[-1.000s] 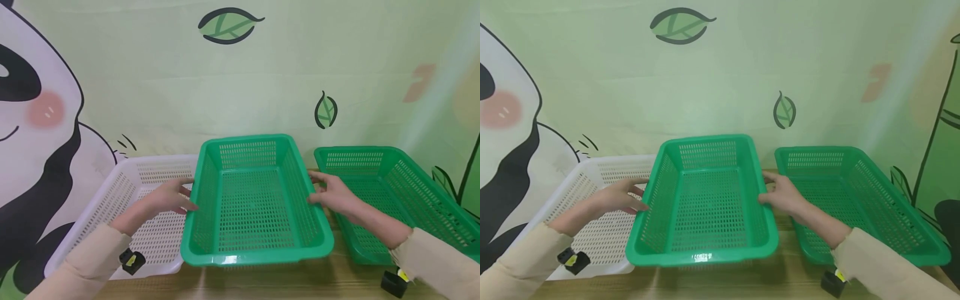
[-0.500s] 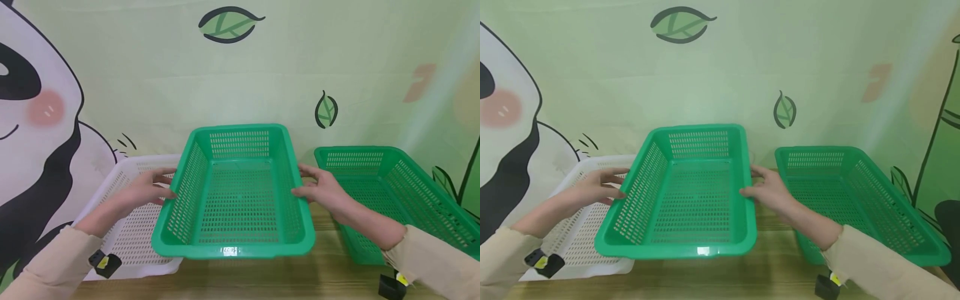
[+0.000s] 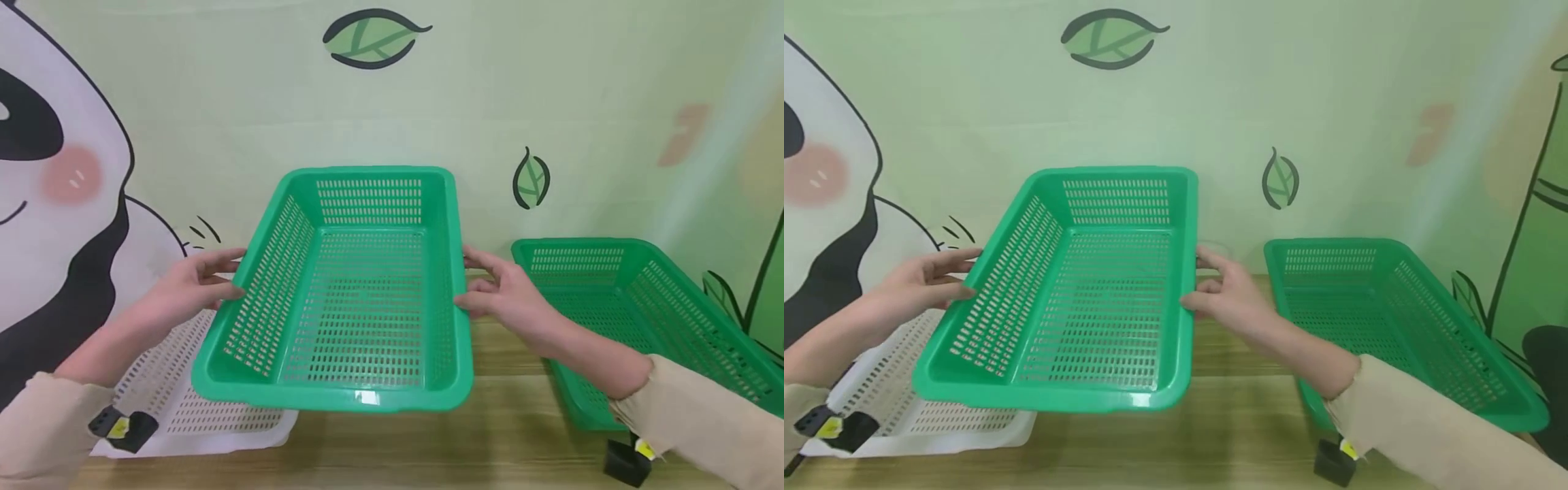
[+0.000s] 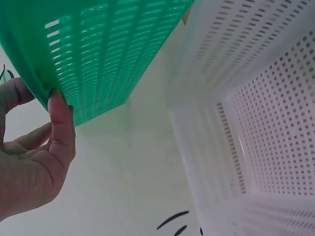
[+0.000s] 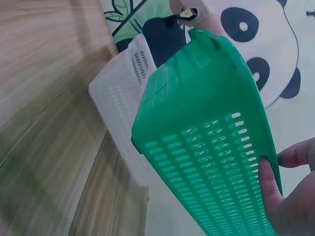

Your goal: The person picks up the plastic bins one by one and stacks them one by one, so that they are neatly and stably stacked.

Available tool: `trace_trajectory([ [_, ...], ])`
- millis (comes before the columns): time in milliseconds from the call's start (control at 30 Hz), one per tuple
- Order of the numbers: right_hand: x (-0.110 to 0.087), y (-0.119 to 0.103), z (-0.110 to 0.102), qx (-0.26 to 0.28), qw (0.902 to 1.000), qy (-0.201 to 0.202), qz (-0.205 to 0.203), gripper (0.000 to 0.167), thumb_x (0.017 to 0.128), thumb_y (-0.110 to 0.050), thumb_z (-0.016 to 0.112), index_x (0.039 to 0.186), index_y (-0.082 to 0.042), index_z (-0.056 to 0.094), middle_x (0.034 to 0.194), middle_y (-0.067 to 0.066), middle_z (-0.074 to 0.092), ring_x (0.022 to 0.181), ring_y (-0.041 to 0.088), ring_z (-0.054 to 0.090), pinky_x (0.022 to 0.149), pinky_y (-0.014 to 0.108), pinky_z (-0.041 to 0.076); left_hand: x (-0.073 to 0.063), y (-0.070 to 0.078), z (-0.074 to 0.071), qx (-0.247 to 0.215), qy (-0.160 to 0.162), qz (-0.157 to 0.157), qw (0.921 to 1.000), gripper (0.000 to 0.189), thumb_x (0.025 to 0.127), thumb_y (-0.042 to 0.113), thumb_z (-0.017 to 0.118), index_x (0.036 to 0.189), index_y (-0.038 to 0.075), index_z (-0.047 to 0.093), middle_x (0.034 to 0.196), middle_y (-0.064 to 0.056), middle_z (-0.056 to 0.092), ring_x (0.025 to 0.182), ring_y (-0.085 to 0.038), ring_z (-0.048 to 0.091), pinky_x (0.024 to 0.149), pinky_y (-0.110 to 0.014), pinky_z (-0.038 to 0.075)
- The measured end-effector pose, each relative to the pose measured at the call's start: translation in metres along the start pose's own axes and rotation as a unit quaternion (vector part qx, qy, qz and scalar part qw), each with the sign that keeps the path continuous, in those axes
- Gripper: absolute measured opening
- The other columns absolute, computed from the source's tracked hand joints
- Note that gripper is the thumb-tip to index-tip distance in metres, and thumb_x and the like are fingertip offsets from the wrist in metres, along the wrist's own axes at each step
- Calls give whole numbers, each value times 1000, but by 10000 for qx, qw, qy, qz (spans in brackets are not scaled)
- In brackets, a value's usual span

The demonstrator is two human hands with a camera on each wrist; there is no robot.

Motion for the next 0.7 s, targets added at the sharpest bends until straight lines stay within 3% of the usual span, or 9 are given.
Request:
trace_trajectory([
  [300, 9, -11, 29, 501, 9977, -257, -386, 71, 82, 7, 55, 143, -3, 21, 132, 16, 34, 90, 22, 60, 76, 37, 52, -13, -18, -20, 488, -20, -119, 9987, 62, 91, 16, 53, 143, 2, 22, 130, -25, 42, 106, -36, 54, 73, -29, 48],
  [533, 12, -18, 50, 670, 9956, -360, -554, 79, 79, 11, 56, 145, -5, 16, 134, 13, 31, 95, 25, 58, 78, 35, 51, -21, -31, -36, 734, 178, -351, 9965, 66, 92, 18, 52, 144, 2, 15, 134, -28, 34, 110, -41, 48, 85, -58, 40],
  [700, 17, -24, 63, 726, 9937, -406, -749, 81, 78, 12, 58, 145, -7, 16, 133, 12, 32, 94, 26, 57, 77, 36, 52, -24, -38, -46, 892, 347, -377, 9947, 66, 92, 18, 52, 144, 2, 15, 133, -30, 35, 111, -45, 46, 85, -62, 37],
])
Point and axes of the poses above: each hand's wrist, its own x-axis towards the middle knuckle, its own z-axis out of the palm, y = z × x, the point moved 7 cm from there along x, towards the middle knuckle
